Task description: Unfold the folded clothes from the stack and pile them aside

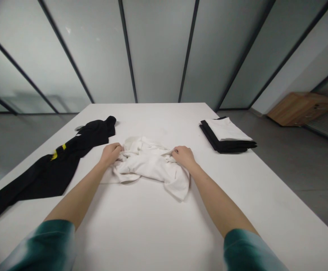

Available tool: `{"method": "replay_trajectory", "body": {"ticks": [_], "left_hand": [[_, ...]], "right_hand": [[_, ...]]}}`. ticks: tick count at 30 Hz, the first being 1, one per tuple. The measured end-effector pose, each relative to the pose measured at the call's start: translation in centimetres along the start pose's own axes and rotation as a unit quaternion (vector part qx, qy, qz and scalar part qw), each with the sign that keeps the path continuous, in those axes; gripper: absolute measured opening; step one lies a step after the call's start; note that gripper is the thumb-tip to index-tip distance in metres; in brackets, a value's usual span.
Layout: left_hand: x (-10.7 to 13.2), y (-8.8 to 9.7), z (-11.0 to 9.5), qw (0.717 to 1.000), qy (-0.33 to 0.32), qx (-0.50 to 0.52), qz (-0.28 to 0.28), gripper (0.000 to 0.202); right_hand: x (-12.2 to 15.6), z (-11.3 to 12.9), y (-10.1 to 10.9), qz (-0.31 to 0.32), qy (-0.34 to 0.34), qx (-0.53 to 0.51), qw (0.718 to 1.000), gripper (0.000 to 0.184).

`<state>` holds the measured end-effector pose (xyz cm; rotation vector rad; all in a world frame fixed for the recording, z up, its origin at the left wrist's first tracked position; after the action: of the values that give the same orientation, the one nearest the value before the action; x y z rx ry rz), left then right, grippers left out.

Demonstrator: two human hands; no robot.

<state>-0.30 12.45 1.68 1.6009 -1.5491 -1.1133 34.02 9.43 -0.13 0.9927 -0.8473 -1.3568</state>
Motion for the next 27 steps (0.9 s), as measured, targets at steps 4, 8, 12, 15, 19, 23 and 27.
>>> {"method": "replay_trajectory", "body": {"ticks": [4, 8, 12, 15, 19, 23, 27], "left_hand": [[0.5, 0.4, 0.6, 0.997, 0.068, 0.017, 0.019, 0.038], [1.2, -0.2, -2.2, 0.993, -0.006, -0.112, 0.047, 0.055], [1.6, -1.1, -3.9, 0.989, -0.055, -0.126, 0.058, 0.068], [1.5, -0.9, -2.9, 0.995, -0.010, -0.077, 0.056, 0.054], [0.9, 0.8, -1.7, 0.987, 0.058, 0.142, 0.052, 0.019], [-1.1, 4.7, -3.7, 0.951, 0.052, 0.304, -0.021, 0.030], [-1.8, 8.3, -8.0, 0.901, 0.010, 0.402, -0.162, 0.025]], "right_hand": [[0.1, 0.6, -0.3, 0.018, 0.016, -0.013, 1.000, 0.045], [0.5, 2.0, -0.4, 0.030, 0.045, -0.005, 0.999, 0.036], [0.9, 2.9, -0.1, 0.024, 0.084, -0.015, 0.996, 0.028], [0.7, 1.9, 0.8, -0.003, 0.062, -0.056, 0.997, 0.031], [-0.3, -0.2, 4.6, -0.111, 0.012, -0.199, 0.974, 0.030], [-1.7, 0.6, 8.7, -0.207, -0.002, -0.351, 0.913, 0.031], [-1.2, 6.1, 10.3, -0.274, 0.033, -0.495, 0.824, 0.041]]}}
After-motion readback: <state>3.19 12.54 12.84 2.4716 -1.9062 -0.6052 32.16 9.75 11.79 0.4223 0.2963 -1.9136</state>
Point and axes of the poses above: each hand's wrist, its own x-axis away from the middle knuckle, its own y-axis out of the back of the hand, z = x × y, the point moved 9 cm from there along -x, towards the middle knuckle, and after that the axes turned 6 degrees about -x, right-handed, at the moved point
